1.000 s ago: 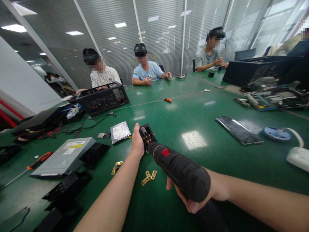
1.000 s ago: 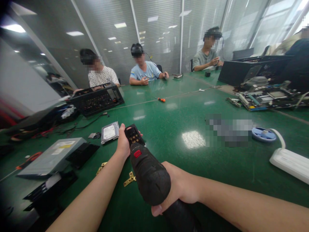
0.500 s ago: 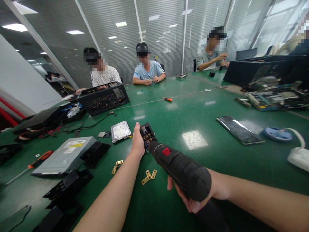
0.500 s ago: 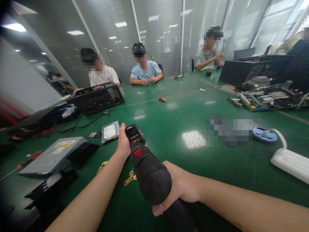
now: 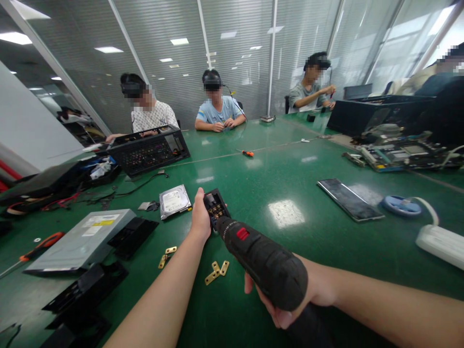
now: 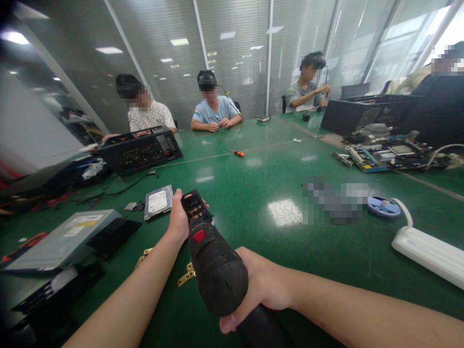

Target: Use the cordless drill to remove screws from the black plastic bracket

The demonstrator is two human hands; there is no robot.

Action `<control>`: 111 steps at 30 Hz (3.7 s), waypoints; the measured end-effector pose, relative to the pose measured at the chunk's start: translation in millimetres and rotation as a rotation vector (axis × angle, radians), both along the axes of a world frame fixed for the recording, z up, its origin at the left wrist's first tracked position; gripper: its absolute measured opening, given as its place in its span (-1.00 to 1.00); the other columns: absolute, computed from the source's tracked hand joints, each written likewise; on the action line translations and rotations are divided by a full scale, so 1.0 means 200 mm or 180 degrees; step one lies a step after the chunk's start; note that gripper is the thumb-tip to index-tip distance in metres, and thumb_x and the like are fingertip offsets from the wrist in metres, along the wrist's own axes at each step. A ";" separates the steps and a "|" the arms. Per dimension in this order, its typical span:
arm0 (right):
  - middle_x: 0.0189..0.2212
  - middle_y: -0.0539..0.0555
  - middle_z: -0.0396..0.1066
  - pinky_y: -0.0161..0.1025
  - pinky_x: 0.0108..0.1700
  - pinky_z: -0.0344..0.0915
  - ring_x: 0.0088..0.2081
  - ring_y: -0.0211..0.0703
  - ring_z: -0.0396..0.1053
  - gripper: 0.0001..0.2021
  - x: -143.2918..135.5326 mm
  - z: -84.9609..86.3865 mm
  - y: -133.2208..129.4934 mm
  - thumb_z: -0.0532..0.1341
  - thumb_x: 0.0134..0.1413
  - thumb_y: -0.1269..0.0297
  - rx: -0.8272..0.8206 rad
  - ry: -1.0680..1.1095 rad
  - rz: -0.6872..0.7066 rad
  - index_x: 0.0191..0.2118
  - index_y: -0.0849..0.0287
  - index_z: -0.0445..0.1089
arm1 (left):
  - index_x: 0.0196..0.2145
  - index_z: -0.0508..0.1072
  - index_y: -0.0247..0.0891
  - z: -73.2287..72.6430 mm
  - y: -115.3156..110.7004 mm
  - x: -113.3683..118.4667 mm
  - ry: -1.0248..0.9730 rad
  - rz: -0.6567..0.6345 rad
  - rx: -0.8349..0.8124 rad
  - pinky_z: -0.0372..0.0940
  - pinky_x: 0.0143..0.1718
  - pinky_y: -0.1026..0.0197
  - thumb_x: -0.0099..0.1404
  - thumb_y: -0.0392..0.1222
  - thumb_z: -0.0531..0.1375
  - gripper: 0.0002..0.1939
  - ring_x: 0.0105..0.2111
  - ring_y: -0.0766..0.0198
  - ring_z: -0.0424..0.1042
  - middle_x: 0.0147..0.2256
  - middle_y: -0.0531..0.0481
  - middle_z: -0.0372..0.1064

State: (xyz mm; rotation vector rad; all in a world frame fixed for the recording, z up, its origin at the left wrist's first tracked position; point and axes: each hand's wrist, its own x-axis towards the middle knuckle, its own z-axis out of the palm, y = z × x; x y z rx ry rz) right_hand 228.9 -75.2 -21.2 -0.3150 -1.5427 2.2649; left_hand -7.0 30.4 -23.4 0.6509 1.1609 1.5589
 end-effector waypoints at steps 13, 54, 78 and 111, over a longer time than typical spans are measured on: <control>-0.52 -0.09 0.56 -0.30 -0.30 0.37 -0.49 -0.27 0.49 -0.36 0.00 -0.01 0.00 0.72 -0.39 0.25 -0.0015 0.0081 0.0084 -0.14 0.28 0.49 | -0.30 0.45 -0.24 0.01 -0.01 0.01 0.0055 -0.0037 0.0012 0.43 -0.50 0.17 0.34 0.40 0.18 -0.43 -0.52 0.12 0.55 -0.47 -0.09 0.53; -0.38 -0.03 0.50 -0.27 -0.26 0.36 -0.36 -0.22 0.46 -0.22 0.02 -0.28 0.03 0.73 -0.44 -0.02 0.0231 -0.0034 0.0059 -0.11 0.25 0.43 | -0.34 0.49 -0.21 -0.02 0.00 0.01 -0.0014 0.0003 0.0038 0.54 -0.38 0.06 0.37 0.38 0.18 -0.45 -0.35 -0.06 0.66 -0.48 -0.14 0.52; -0.48 -0.12 0.51 -0.31 -0.34 0.32 -0.47 -0.28 0.45 -0.29 0.02 0.01 -0.03 0.74 -0.49 0.08 0.0155 -0.0283 -0.0003 -0.20 0.22 0.44 | -0.30 0.48 -0.26 -0.01 0.00 -0.01 0.0047 -0.0231 0.0050 0.41 -0.51 0.16 0.20 0.55 0.24 -0.29 -0.53 0.07 0.58 -0.49 -0.12 0.53; -0.42 -0.07 0.52 -0.30 -0.26 0.35 -0.39 -0.27 0.40 -0.33 0.00 0.12 -0.06 0.75 -0.66 0.18 -0.0083 -0.0472 -0.0225 -0.31 0.23 0.50 | -0.32 0.44 -0.22 0.00 -0.02 0.01 0.0007 -0.0080 0.0015 0.53 -0.39 0.08 0.25 0.50 0.23 -0.36 -0.40 -0.03 0.66 -0.49 -0.11 0.54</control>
